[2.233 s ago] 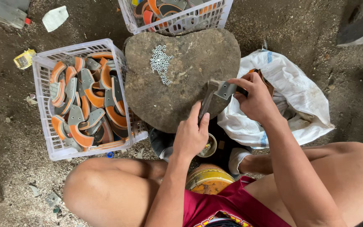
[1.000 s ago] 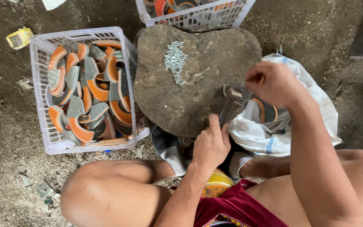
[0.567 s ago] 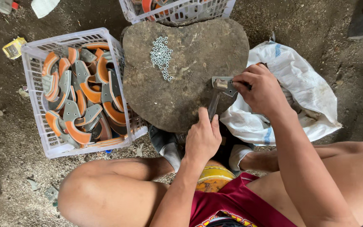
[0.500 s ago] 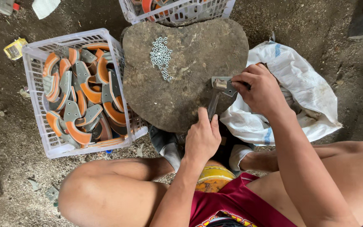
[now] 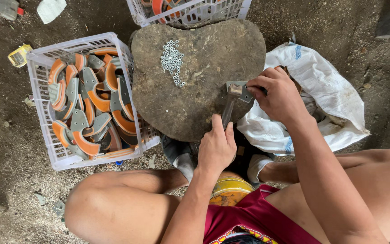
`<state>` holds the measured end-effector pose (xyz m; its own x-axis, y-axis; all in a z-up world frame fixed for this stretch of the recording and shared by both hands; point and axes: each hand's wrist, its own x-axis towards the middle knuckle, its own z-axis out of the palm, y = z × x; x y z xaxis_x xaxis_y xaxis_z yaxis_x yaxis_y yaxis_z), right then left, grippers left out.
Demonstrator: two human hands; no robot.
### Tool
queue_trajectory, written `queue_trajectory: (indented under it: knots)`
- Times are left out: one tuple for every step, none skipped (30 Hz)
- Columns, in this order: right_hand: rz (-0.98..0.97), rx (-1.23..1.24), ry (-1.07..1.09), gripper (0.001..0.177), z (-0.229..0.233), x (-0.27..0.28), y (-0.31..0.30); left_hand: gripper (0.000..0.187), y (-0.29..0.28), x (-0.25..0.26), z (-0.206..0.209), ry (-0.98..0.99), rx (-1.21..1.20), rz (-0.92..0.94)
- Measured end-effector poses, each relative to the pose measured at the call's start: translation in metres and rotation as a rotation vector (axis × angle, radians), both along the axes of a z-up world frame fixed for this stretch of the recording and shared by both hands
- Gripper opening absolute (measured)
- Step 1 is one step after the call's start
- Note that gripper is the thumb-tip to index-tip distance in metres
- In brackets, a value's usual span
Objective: The person sits on the ground and uses a hammer to drive washers into holes on metal plates. The person picks up washers from a pile on a wooden block, places them on the plate, and strikes them with a hammer. Finished plates are placed into a white sack.
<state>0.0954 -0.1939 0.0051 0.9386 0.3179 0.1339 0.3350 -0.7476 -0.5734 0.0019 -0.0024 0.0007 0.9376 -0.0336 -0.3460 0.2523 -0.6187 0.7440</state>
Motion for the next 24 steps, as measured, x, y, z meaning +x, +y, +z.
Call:
queue_trajectory:
  knots:
    - [0.0, -0.005, 0.006, 0.016, 0.0, 0.0, 0.0, 0.03, 0.0, 0.0, -0.001, 0.004, 0.0, 0.0]
    - [0.001, -0.01, 0.012, 0.016, 0.0, 0.0, -0.001, 0.03, 0.0, -0.001, -0.001, 0.003, 0.001, 0.0]
    - [-0.01, 0.015, 0.011, 0.019, 0.001, -0.001, -0.002, 0.03, 0.0, -0.001, -0.002, 0.001, 0.001, -0.002]
    - [-0.021, 0.041, 0.011, 0.022, 0.002, -0.002, -0.005, 0.03, 0.0, -0.001, -0.003, 0.0, 0.001, -0.003]
    - [-0.034, 0.067, 0.012, 0.025, 0.003, -0.004, -0.007, 0.03, 0.0, -0.002, -0.003, -0.022, -0.003, 0.0]
    - [-0.104, 0.084, 0.084, 0.027, 0.003, -0.005, -0.01, 0.031, 0.0, -0.002, -0.004, -0.044, -0.006, 0.003]
    - [-0.175, 0.101, 0.156, 0.031, 0.004, -0.007, -0.013, 0.031, 0.0, -0.002, -0.005, -0.066, -0.011, 0.005]
    - [-0.246, 0.119, 0.229, 0.034, 0.004, -0.008, -0.015, 0.031, 0.0, -0.002, -0.005, -0.061, 0.001, 0.001]
    - [-0.265, 0.106, 0.322, 0.033, 0.003, -0.009, -0.016, 0.031, 0.0, -0.002, -0.005, -0.056, 0.012, -0.004]
    - [-0.283, 0.094, 0.415, 0.033, 0.003, -0.01, -0.017, 0.031, 0.0, -0.002, -0.004, -0.051, 0.023, -0.009]
    - [-0.303, 0.082, 0.509, 0.033, 0.003, -0.011, -0.017, 0.031, 0.0, -0.002, -0.003, -0.063, 0.026, -0.012]
    - [-0.342, 0.105, 0.578, 0.034, 0.002, -0.012, -0.017, 0.032, 0.0, -0.001, 0.0, -0.074, 0.029, -0.015]
    - [-0.376, 0.129, 0.646, 0.035, 0.002, -0.012, -0.014, 0.032, 0.001, 0.001, 0.004, -0.089, 0.034, -0.015]
    - [-0.41, 0.154, 0.713, 0.036, 0.003, -0.011, -0.012, 0.032, 0.001, 0.003, 0.009, -0.078, 0.031, -0.014]
    - [-0.425, 0.16, 0.714, 0.036, 0.003, -0.011, -0.01, 0.032, 0.002, 0.004, 0.014, -0.066, 0.03, -0.012]
    - [-0.439, 0.166, 0.715, 0.036, 0.005, -0.011, -0.009, 0.032, 0.002, 0.006, 0.021, -0.055, 0.029, -0.01]
    - [-0.455, 0.174, 0.715, 0.036, 0.006, -0.012, -0.007, 0.031, 0.002, 0.008, 0.028, -0.064, 0.032, -0.015]
    - [-0.471, 0.155, 0.715, 0.036, 0.006, -0.011, -0.006, 0.03, 0.002, 0.011, 0.035, -0.074, 0.036, -0.019]
    - [-0.487, 0.134, 0.72, 0.036, 0.007, -0.012, -0.005, 0.03, 0.002, 0.011, 0.041, -0.079, 0.038, -0.023]
    - [-0.504, 0.112, 0.724, 0.036, 0.006, -0.013, -0.006, 0.03, 0.001, 0.008, 0.047, -0.157, -0.038, -0.014]
    - [-0.487, 0.101, 0.657, 0.036, 0.005, -0.013, -0.007, 0.031, 0.001, 0.004, 0.052, -0.235, -0.115, -0.007]
    - [-0.47, 0.09, 0.589, 0.035, 0.003, -0.013, -0.007, 0.031, 0.001, 0.001, 0.054, -0.311, -0.193, -0.001]
    - [-0.451, 0.075, 0.526, 0.035, 0.0, -0.015, -0.008, 0.031, -0.001, -0.004, 0.053, -0.394, -0.218, 0.012]
    - [-0.448, 0.082, 0.528, 0.035, -0.003, -0.016, -0.01, 0.032, -0.004, -0.009, 0.051, -0.478, -0.242, 0.024]
